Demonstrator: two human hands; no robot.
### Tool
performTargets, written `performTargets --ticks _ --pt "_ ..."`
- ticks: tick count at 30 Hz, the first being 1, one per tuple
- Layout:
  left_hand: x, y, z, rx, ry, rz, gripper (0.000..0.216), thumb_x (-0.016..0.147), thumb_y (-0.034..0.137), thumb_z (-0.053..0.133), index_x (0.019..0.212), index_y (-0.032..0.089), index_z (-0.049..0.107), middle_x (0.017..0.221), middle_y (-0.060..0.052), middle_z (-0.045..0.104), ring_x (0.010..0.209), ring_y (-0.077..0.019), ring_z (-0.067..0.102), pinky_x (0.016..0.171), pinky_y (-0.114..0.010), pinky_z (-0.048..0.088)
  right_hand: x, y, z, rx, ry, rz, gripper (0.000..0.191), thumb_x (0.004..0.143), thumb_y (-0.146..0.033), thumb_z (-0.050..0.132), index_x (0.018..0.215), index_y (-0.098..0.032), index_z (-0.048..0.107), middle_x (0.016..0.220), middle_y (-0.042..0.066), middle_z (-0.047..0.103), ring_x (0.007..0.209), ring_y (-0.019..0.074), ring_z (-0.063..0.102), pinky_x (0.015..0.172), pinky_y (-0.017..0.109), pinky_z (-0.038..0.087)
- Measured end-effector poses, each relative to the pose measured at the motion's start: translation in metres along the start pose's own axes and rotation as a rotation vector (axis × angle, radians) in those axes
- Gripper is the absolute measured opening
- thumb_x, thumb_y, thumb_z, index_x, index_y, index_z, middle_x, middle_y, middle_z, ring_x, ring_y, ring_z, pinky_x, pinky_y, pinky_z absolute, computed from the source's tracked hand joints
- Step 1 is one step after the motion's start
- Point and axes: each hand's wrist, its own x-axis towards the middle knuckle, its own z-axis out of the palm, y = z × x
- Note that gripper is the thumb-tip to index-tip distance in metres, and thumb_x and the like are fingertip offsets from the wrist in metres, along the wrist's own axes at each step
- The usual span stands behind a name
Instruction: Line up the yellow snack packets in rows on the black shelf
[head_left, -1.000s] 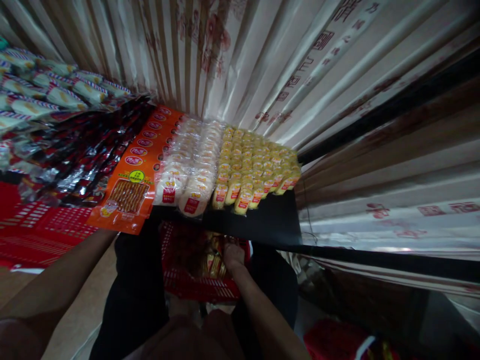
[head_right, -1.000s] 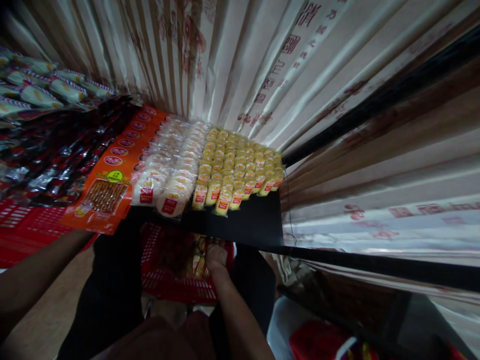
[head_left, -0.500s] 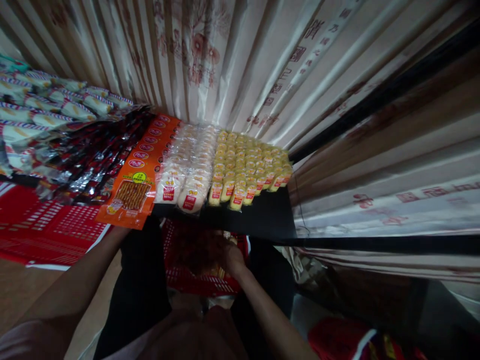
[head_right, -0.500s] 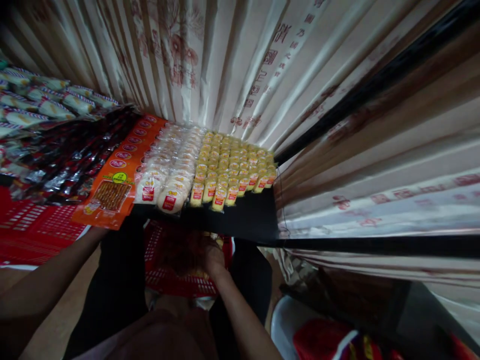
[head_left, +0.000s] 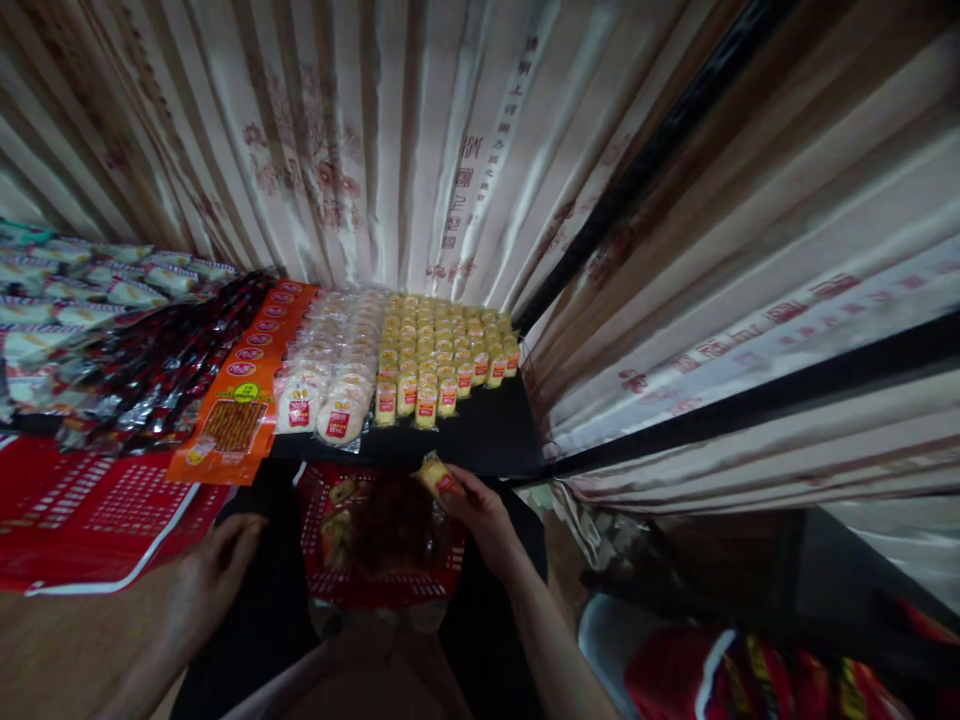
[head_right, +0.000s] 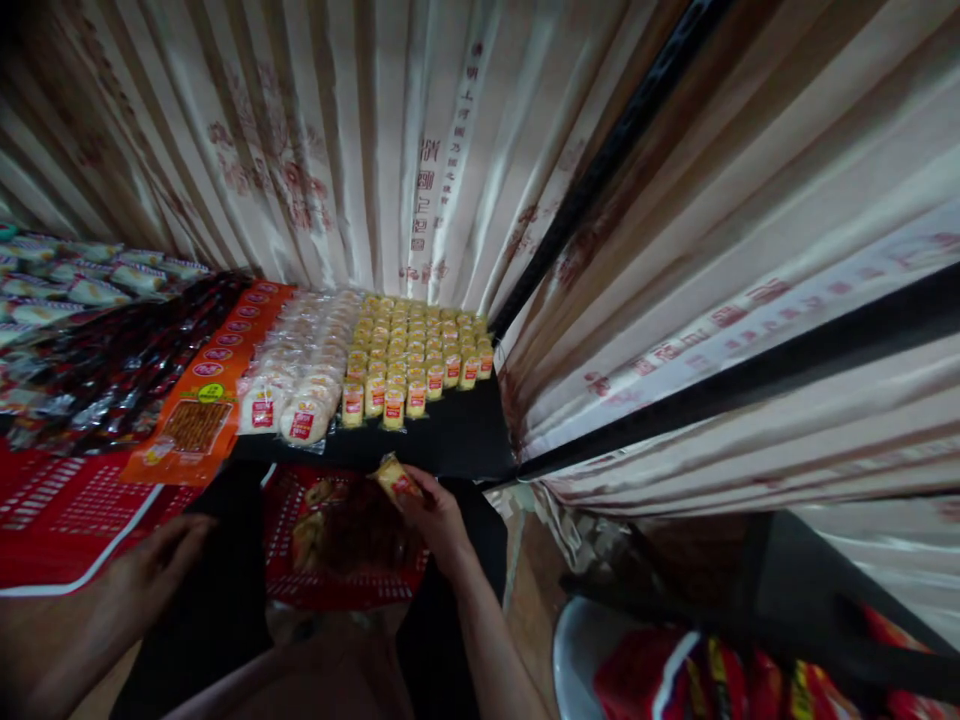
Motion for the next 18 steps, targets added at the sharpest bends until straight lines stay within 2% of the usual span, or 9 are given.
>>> performTargets --ticks 3,4,7,9,11,14,16,18 --pt "0.005 0.074 0.029 -0.161 -0.2 0.05 0.033 0.076 0.05 0.049 0.086 0.023 0.065 0.086 -0.002 0.069 0.081 -0.0196 0.064 0.073 -0.029 0.052 0.0 -0.006 -0.001 -0.101 -0.01 -0.052 0.049 0.066 -0.041 0.073 0.11 -0.022 0.063 0.108 0.004 0.065 0.096 0.019 0.06 0.086 0.032 0.047" --pt "0.007 0.096 0.043 -0.218 -0.23 0.089 0.035 0.076 0.049 0.05 0.09 0.021 0.065 0.09 -0.004 0.069 0.084 -0.02 0.064 0.076 -0.03 0.051 -0.002 -0.01 -0.002 -0.135 -0.019 -0.069 0.05 0.067 -0.039 0.072 0.112 -0.023 0.061 0.107 0.004 0.065 0.096 0.0184 0.06 0.086 0.032 0.047" --pt "0.009 0.141 0.085 -0.358 -0.32 0.146 0.036 0.075 0.041 0.052 0.103 0.021 0.062 0.105 -0.006 0.066 0.091 -0.0198 0.062 0.08 -0.031 0.05 -0.01 -0.022 -0.009 -0.245 -0.087 -0.132 0.051 0.068 -0.034 0.07 0.117 -0.023 0.058 0.104 0.003 0.064 0.095 0.0173 0.06 0.086 0.031 0.047" --pt "0.006 0.157 0.107 -0.407 -0.399 0.186 0.032 0.071 0.036 0.057 0.099 0.023 0.065 0.102 -0.006 0.068 0.092 -0.0201 0.062 0.084 -0.032 0.048 -0.015 -0.029 -0.016 -0.302 -0.147 -0.17 0.05 0.069 -0.033 0.069 0.117 -0.024 0.058 0.104 0.003 0.064 0.096 0.0174 0.06 0.087 0.031 0.047" --pt "0.003 0.166 0.121 -0.439 -0.461 0.184 0.025 0.069 0.035 0.059 0.09 0.023 0.066 0.093 -0.004 0.07 0.088 -0.0201 0.063 0.083 -0.032 0.048 -0.016 -0.03 -0.024 -0.308 -0.138 -0.198 0.052 0.069 -0.032 0.069 0.119 -0.025 0.056 0.104 0.003 0.063 0.096 0.0171 0.06 0.087 0.032 0.047" --pt "0.002 0.177 0.137 -0.536 -0.477 0.063 0.023 0.067 0.039 0.062 0.079 0.02 0.063 0.077 -0.002 0.069 0.073 -0.0181 0.063 0.069 -0.029 0.05 -0.008 -0.022 -0.035 -0.161 0.051 -0.216 0.06 0.068 -0.033 0.07 0.124 -0.026 0.05 0.107 0.003 0.061 0.09 0.0154 0.061 0.082 0.031 0.05" --pt "0.003 0.186 0.149 -0.634 -0.468 -0.028 0.029 0.064 0.043 0.065 0.077 0.018 0.06 0.072 -0.001 0.067 0.066 -0.0161 0.062 0.062 -0.026 0.049 0.0 -0.015 -0.038 0.0 0.192 -0.201 0.063 0.067 -0.036 0.07 0.124 -0.024 0.047 0.105 0.003 0.062 0.085 0.0155 0.063 0.078 0.031 0.051" --pt "0.004 0.195 0.163 -0.729 -0.462 -0.091 0.034 0.064 0.047 0.066 0.079 0.018 0.056 0.07 0.0 0.064 0.061 -0.0137 0.06 0.056 -0.024 0.048 0.007 -0.009 -0.039 0.11 0.278 -0.183 0.062 0.067 -0.039 0.069 0.122 -0.022 0.046 0.098 0.004 0.065 0.084 0.0169 0.064 0.076 0.032 0.052"
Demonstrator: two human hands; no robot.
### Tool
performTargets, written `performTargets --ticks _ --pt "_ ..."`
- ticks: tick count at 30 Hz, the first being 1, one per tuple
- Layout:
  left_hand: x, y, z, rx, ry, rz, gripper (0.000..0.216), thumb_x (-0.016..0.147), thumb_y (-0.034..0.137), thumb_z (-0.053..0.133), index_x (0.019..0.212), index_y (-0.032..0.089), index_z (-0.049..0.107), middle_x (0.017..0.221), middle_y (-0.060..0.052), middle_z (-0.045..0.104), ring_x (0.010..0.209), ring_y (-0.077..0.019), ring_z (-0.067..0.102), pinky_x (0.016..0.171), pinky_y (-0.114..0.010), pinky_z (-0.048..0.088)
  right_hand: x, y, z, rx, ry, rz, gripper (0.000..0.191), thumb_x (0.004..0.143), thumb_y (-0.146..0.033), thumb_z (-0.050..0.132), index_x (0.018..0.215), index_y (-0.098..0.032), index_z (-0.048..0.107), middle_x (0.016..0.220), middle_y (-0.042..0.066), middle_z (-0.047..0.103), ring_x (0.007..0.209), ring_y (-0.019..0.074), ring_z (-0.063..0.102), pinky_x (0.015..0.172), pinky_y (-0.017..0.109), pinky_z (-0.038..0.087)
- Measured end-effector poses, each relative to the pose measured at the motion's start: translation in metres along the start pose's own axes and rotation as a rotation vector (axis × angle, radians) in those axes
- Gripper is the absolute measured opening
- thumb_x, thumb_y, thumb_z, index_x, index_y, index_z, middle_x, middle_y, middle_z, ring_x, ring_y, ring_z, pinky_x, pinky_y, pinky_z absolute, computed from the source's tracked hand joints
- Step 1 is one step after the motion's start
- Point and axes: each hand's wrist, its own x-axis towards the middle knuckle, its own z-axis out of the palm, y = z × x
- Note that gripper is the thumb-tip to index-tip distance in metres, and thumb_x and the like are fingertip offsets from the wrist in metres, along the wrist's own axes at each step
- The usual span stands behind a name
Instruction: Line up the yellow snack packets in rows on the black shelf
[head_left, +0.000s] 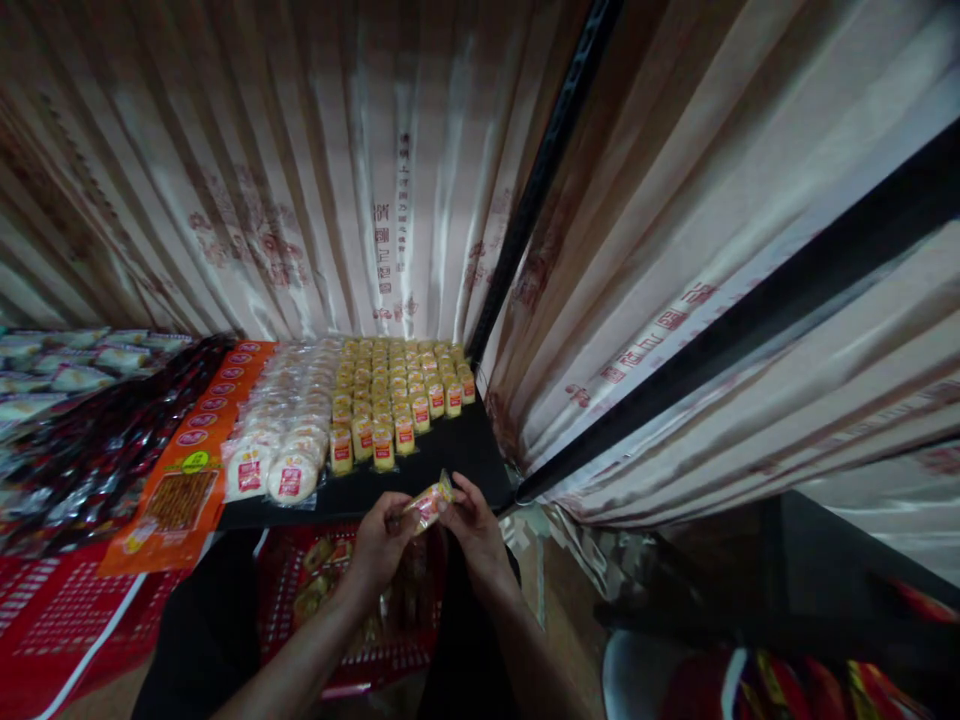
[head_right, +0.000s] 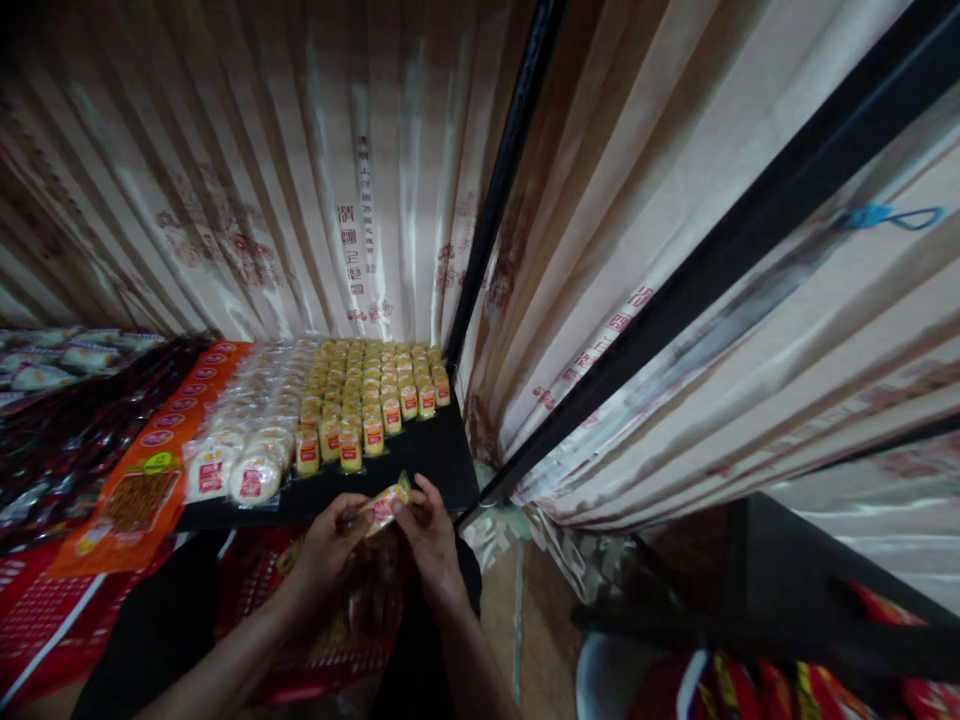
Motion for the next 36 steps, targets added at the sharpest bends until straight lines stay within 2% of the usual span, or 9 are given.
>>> performTargets --ticks 5,7,10,13,19,23,26,30,36 --pt "0.022 -0.011 0.035 -0.124 -0.035 -0.004 0.037 0.071 0.05 0.06 0.085 0.018 0.048 0.072 0.001 0.059 0.058 -0.0108 0.059 0.056 -0.024 0.05 0.016 0.005 -0.001 0.042 0.084 -0.01 0.053 0.069 -0.041 0.065 0.114 -0.019 0.048 0.09 0.005 0.068 0.081 0.0188 0.065 0.073 0.032 0.052" --pt "0.031 -0.015 0.044 -0.056 -0.046 0.0 0.034 0.075 0.047 0.056 0.09 0.017 0.049 0.08 -0.001 0.06 0.061 -0.011 0.06 0.056 -0.024 0.051 0.031 0.006 -0.006 0.024 0.104 -0.036 0.049 0.069 -0.04 0.064 0.111 -0.018 0.051 0.089 0.006 0.069 0.079 0.019 0.065 0.074 0.033 0.052" --pt "0.044 -0.015 0.051 0.153 0.001 0.006 0.031 0.078 0.033 0.052 0.105 0.016 0.05 0.105 -0.009 0.057 0.069 -0.0121 0.061 0.054 -0.023 0.05 0.063 0.008 -0.014 -0.037 0.126 -0.13 0.049 0.069 -0.037 0.062 0.113 -0.018 0.053 0.093 0.007 0.068 0.082 0.0192 0.065 0.076 0.034 0.052" --pt "0.056 -0.011 0.056 0.274 0.026 0.065 0.036 0.079 0.022 0.047 0.115 0.018 0.05 0.116 -0.011 0.054 0.08 -0.0137 0.062 0.069 -0.028 0.053 0.1 0.009 -0.019 -0.151 0.153 -0.233 0.048 0.072 -0.034 0.058 0.117 -0.018 0.054 0.102 0.008 0.065 0.089 0.0191 0.062 0.081 0.035 0.052" --pt "0.087 -0.01 0.069 0.227 0.02 0.154 0.047 0.075 0.011 0.047 0.121 0.019 0.049 0.133 -0.009 0.046 0.101 -0.016 0.059 0.096 -0.034 0.045 0.151 0.004 -0.014 -0.414 0.176 -0.369 0.042 0.076 -0.029 0.05 0.117 -0.017 0.057 0.108 0.011 0.058 0.091 0.0188 0.059 0.084 0.035 0.049" --pt "0.103 -0.012 0.072 0.217 0.022 0.178 0.054 0.072 0.008 0.047 0.124 0.021 0.047 0.139 -0.007 0.042 0.111 -0.0175 0.054 0.103 -0.035 0.038 0.162 0.006 -0.008 -0.515 0.187 -0.401 0.04 0.078 -0.027 0.049 0.116 -0.018 0.057 0.109 0.011 0.059 0.093 0.0193 0.059 0.086 0.035 0.048" --pt "0.108 -0.011 0.071 0.251 0.016 0.202 0.055 0.072 0.007 0.046 0.126 0.019 0.047 0.14 -0.008 0.043 0.121 -0.0191 0.048 0.108 -0.036 0.032 0.165 0.011 -0.004 -0.493 0.198 -0.397 0.04 0.079 -0.03 0.049 0.117 -0.017 0.053 0.108 0.011 0.06 0.094 0.0192 0.06 0.084 0.035 0.049" --pt "0.112 -0.011 0.069 0.241 0.02 0.223 0.057 0.069 0.004 0.046 0.123 0.02 0.051 0.141 -0.005 0.043 0.131 -0.0182 0.037 0.113 -0.036 0.022 0.168 0.017 0.0 -0.477 0.22 -0.379 0.031 0.08 -0.032 0.049 0.107 -0.016 0.053 0.099 0.009 0.062 0.085 0.0177 0.061 0.08 0.033 0.05" --pt "0.118 -0.019 0.067 0.194 0.0 0.227 0.056 0.069 0.005 0.046 0.122 0.02 0.053 0.142 -0.003 0.042 0.133 -0.0172 0.033 0.115 -0.034 0.019 0.165 0.021 -0.002 -0.625 0.304 -0.501 0.023 0.081 -0.031 0.046 0.095 -0.017 0.057 0.1 0.011 0.058 0.09 0.0196 0.057 0.085 0.036 0.048"
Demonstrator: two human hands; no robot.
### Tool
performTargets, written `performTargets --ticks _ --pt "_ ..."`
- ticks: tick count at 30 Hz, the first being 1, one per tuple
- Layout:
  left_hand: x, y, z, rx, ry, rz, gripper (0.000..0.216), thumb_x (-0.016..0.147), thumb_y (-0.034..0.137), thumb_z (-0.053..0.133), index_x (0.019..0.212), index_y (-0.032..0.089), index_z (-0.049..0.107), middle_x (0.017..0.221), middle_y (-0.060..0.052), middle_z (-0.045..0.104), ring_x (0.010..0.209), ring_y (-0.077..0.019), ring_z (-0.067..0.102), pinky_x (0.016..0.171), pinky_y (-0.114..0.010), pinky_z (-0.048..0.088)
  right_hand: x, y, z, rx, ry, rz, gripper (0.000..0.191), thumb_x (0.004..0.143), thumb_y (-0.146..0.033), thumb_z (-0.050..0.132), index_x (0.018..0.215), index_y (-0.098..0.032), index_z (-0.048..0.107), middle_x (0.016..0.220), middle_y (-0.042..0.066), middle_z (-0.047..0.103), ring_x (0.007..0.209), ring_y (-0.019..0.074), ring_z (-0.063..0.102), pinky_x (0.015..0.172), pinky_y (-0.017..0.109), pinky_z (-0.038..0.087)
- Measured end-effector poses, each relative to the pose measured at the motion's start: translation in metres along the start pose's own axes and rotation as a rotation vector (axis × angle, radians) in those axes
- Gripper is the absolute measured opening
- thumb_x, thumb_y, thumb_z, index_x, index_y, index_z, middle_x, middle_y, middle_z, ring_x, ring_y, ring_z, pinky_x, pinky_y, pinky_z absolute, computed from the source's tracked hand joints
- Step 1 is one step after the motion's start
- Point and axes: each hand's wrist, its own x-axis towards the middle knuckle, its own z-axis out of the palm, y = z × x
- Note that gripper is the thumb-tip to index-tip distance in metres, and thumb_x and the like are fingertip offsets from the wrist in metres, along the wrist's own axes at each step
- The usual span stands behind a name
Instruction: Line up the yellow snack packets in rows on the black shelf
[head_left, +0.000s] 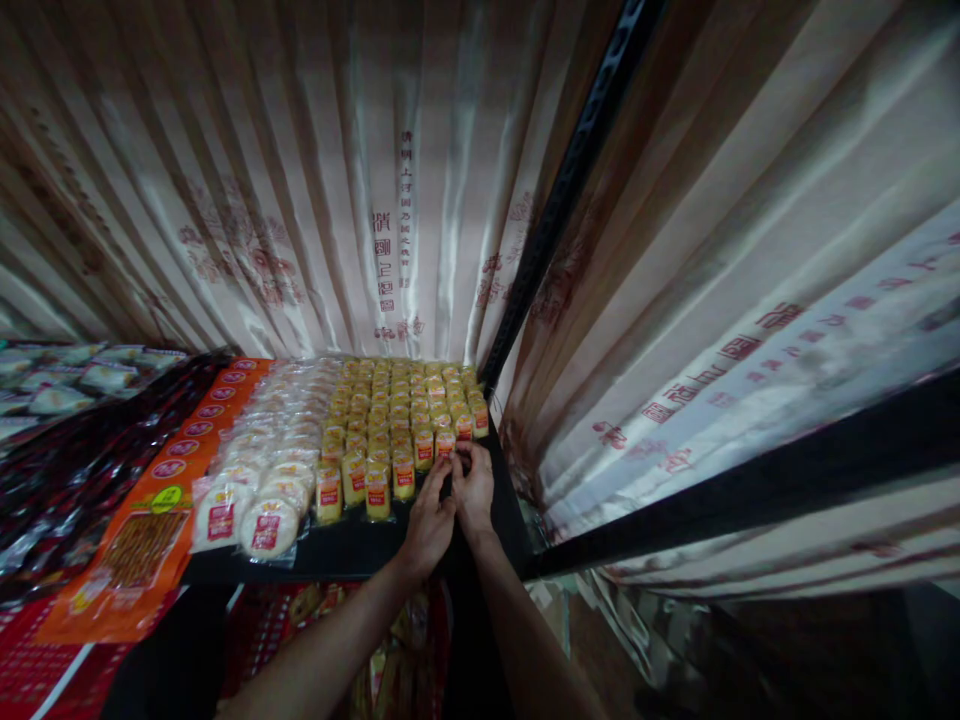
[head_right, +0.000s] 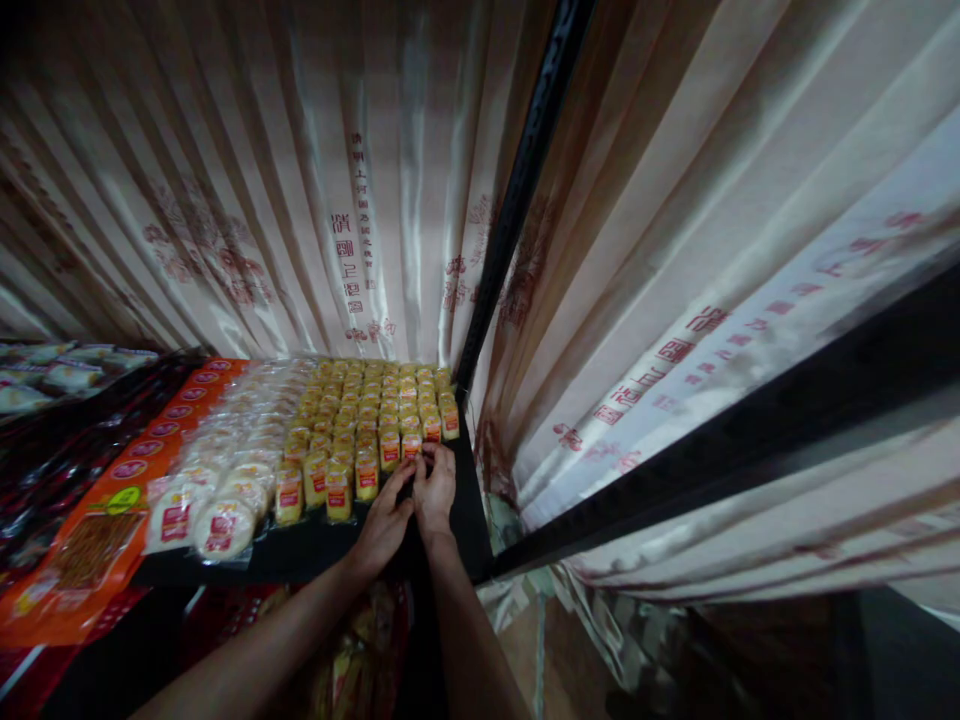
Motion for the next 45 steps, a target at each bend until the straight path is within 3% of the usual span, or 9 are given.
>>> performTargets --ticks 5,9,17,22,26,31,35,40,45 --pt "0.001 -0.008 0.0 -0.036 0.005 0.069 0.05 0.074 0.011 0.043 0.122 0.017 0.053 0.14 -0.007 0.044 0.132 -0.0174 0.035 0.114 -0.036 0.021 -0.011 -0.002 -0.004 -0.032 -0.027 -0.02 0.029 0.083 -0.028 0.043 0.105 -0.017 0.059 0.101 0.011 0.06 0.093 0.0197 0.057 0.086 0.035 0.048" --pt "0.002 -0.008 -0.001 -0.046 -0.016 0.051 0.048 0.076 0.014 0.043 0.123 0.015 0.053 0.14 -0.009 0.043 0.132 -0.0191 0.036 0.114 -0.038 0.022 -0.013 -0.003 -0.005 -0.003 -0.052 -0.114 0.033 0.084 -0.023 0.038 0.107 -0.018 0.062 0.107 0.011 0.06 0.104 0.0189 0.054 0.094 0.035 0.043" --pt "0.003 -0.003 0.002 -0.019 -0.009 0.002 0.046 0.082 0.024 0.043 0.125 0.013 0.051 0.14 -0.01 0.043 0.131 -0.019 0.036 0.113 -0.035 0.022 -0.014 0.001 -0.005 -0.058 -0.049 -0.171 0.036 0.085 -0.019 0.036 0.107 -0.019 0.064 0.111 0.01 0.059 0.106 0.019 0.051 0.095 0.035 0.042" --pt "0.002 -0.008 0.004 -0.001 -0.008 -0.001 0.047 0.083 0.026 0.039 0.126 0.011 0.05 0.14 -0.011 0.042 0.132 -0.0199 0.035 0.114 -0.037 0.021 -0.013 0.007 -0.001 -0.143 0.091 -0.144 0.041 0.084 -0.019 0.034 0.12 -0.013 0.054 0.121 0.015 0.052 0.116 0.0222 0.043 0.1 0.042 0.037" --pt "-0.007 -0.007 0.003 0.03 0.003 0.024 0.047 0.083 0.027 0.038 0.126 0.011 0.051 0.14 -0.012 0.043 0.132 -0.0202 0.036 0.113 -0.038 0.022 -0.008 0.013 0.002 -0.162 0.03 -0.187 0.045 0.082 -0.017 0.034 0.123 -0.015 0.052 0.125 0.012 0.053 0.118 0.0222 0.042 0.1 0.043 0.037" --pt "-0.046 -0.006 -0.012 0.094 0.08 0.043 0.041 0.084 0.03 0.037 0.116 0.013 0.057 0.129 -0.012 0.054 0.12 -0.0204 0.049 0.106 -0.037 0.035 -0.021 0.0 -0.011 -0.1 0.139 -0.213 0.041 0.082 -0.015 0.033 0.115 -0.015 0.057 0.121 0.013 0.055 0.116 0.0217 0.045 0.098 0.043 0.038" --pt "-0.098 -0.014 -0.028 0.188 0.068 0.024 0.034 0.08 0.024 0.038 0.102 0.014 0.062 0.104 -0.011 0.065 0.094 -0.019 0.062 0.089 -0.033 0.046 -0.062 -0.017 -0.033 -0.024 0.171 -0.183 0.035 0.083 -0.021 0.035 0.108 -0.015 0.06 0.116 0.013 0.055 0.11 0.0213 0.051 0.096 0.041 0.041" --pt "-0.155 -0.021 -0.037 0.293 0.011 -0.084 0.028 0.077 0.016 0.039 0.087 0.016 0.065 0.096 -0.009 0.068 0.093 -0.0196 0.061 0.088 -0.03 0.044 -0.129 -0.027 -0.049 0.086 0.122 -0.114 0.033 0.084 -0.024 0.037 0.104 -0.015 0.062 0.112 0.014 0.057 0.095 0.0191 0.059 0.088 0.037 0.047" --pt "-0.183 -0.014 -0.051 0.293 0.015 -0.093 0.027 0.072 0.008 0.039 0.079 0.016 0.064 0.088 -0.007 0.068 0.091 -0.0183 0.061 0.086 -0.027 0.043 -0.179 -0.031 -0.055 0.108 0.081 -0.095 0.028 0.082 -0.025 0.04 0.092 -0.018 0.066 0.102 0.011 0.063 0.098 0.021 0.059 0.088 0.037 0.048"
